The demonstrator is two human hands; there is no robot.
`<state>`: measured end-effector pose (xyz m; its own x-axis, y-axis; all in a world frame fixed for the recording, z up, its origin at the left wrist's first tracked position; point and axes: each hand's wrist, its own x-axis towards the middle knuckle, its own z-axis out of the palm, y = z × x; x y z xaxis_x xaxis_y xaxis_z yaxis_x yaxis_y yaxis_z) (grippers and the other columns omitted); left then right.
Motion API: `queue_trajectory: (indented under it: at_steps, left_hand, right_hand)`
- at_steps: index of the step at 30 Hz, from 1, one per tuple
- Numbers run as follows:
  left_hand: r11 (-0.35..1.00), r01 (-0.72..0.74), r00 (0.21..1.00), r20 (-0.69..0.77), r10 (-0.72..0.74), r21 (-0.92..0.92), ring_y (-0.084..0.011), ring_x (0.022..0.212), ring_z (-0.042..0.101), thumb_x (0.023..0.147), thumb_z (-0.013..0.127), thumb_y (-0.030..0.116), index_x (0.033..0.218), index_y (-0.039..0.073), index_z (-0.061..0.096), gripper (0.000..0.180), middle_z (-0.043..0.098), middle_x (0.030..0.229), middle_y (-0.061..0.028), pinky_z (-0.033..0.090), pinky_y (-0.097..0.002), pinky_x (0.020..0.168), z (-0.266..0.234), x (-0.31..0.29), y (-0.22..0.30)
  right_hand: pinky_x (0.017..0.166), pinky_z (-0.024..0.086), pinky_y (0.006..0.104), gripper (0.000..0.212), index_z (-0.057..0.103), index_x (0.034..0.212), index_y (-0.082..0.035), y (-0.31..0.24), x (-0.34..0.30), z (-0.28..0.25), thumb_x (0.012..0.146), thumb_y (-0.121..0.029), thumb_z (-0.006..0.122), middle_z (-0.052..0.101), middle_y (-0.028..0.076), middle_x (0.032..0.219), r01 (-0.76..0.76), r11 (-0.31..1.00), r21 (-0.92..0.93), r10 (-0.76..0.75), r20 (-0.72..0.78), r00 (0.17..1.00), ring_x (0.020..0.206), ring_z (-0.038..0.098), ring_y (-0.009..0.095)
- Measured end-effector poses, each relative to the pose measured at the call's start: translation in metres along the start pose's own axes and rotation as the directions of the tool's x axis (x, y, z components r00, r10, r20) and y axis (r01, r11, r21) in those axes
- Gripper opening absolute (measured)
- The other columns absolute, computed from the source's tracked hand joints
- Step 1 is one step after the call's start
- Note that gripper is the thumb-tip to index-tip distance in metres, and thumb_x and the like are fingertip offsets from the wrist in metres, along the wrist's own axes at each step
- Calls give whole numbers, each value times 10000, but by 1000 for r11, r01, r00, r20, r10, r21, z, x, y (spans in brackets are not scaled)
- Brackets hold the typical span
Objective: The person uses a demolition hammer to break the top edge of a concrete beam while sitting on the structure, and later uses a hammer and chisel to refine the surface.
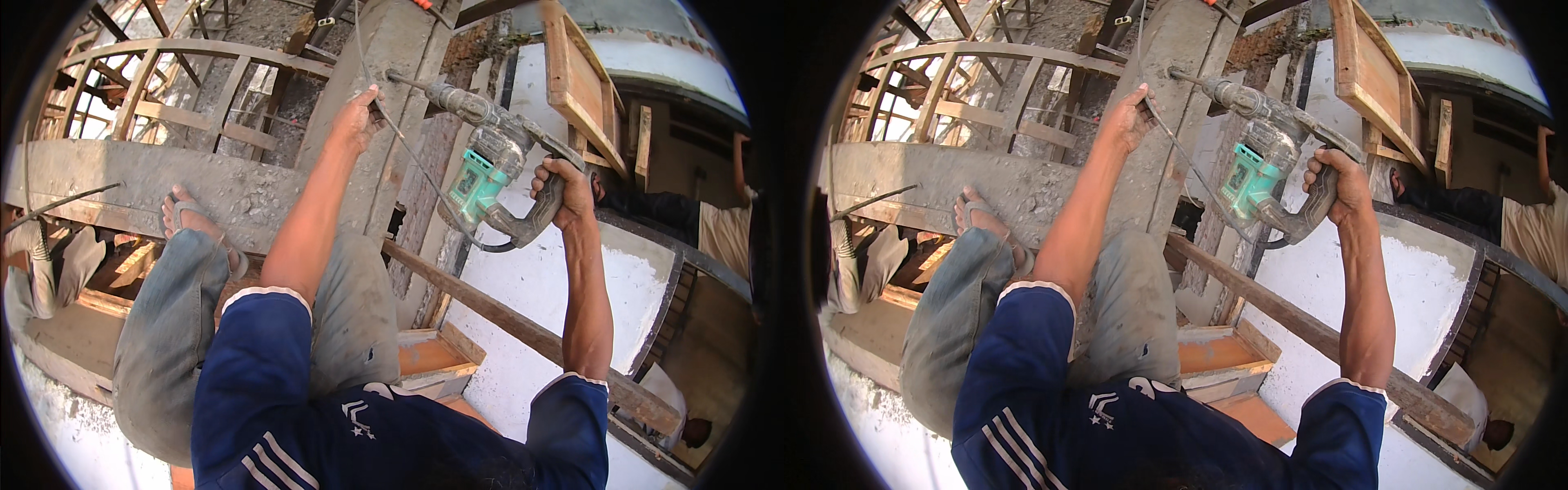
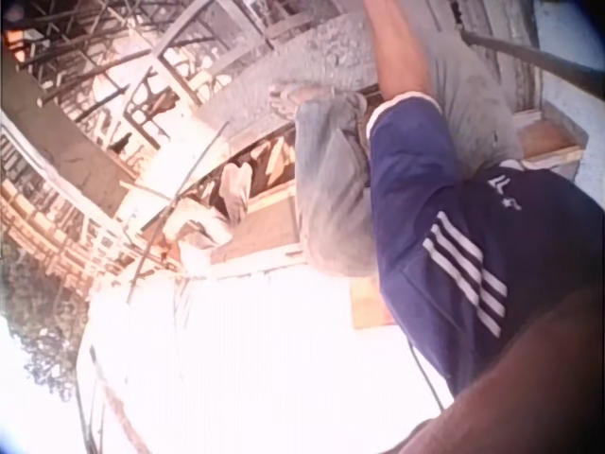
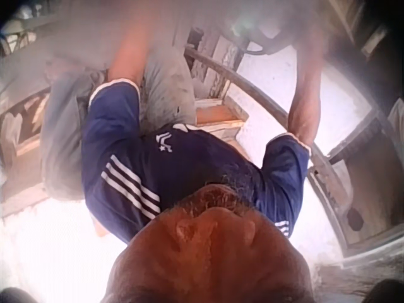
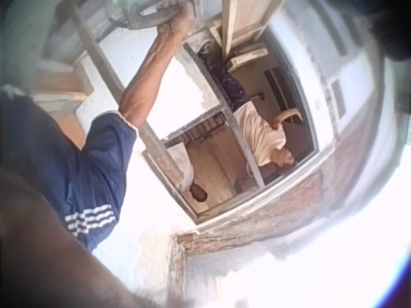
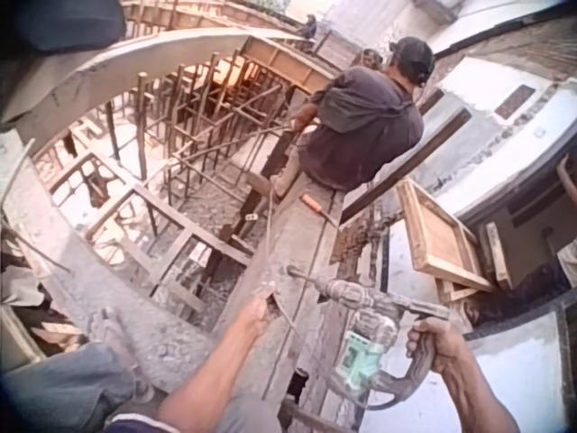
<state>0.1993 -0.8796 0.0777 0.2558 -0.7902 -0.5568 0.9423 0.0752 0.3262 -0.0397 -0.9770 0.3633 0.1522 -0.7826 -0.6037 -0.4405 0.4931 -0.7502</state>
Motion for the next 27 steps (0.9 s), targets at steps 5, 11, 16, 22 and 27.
queue_trajectory:
  at_steps: [5,11,16,22,27]
  left_hand:
    - [1000,-15,1000,-11,15,26,-165,662,575,938,641,309,879,81,638,235,588,735,-35,471,-334,615,13,0,12]
    - [894,74,993,-112,-27,443,-161,631,579,923,638,282,854,43,652,249,583,733,-53,475,-315,579,-41,16,-7]
    - [836,73,985,-169,23,544,-153,641,586,913,641,300,859,33,653,272,598,746,-51,484,-308,578,-57,9,-37]
    - [923,-43,990,-108,91,383,-149,639,584,906,633,307,861,52,657,259,592,747,-35,480,-304,577,-53,8,-41]
    - [920,-29,985,-146,93,391,-141,636,579,906,626,296,854,57,652,246,590,745,-30,476,-297,566,-49,8,-44]
  right_hand:
    - [549,511,343,141,557,904,-60,12,7,-10,812,-147,618,570,60,717,-31,996,87,34,-32,999,590,579,183]
    - [551,509,340,135,541,901,-76,15,17,-15,807,-143,611,556,45,718,-32,995,98,34,-12,999,587,565,171]
    - [562,507,331,141,536,910,-82,13,21,-15,807,-143,609,545,34,728,-20,995,93,19,15,1000,590,552,162]
    - [544,493,341,147,531,920,-55,11,20,-11,806,-127,589,548,59,731,-9,997,73,10,-16,1000,590,553,182]
    - [544,498,345,150,537,921,-55,15,26,-16,804,-130,595,550,57,725,-14,997,82,14,4,1000,587,561,186]
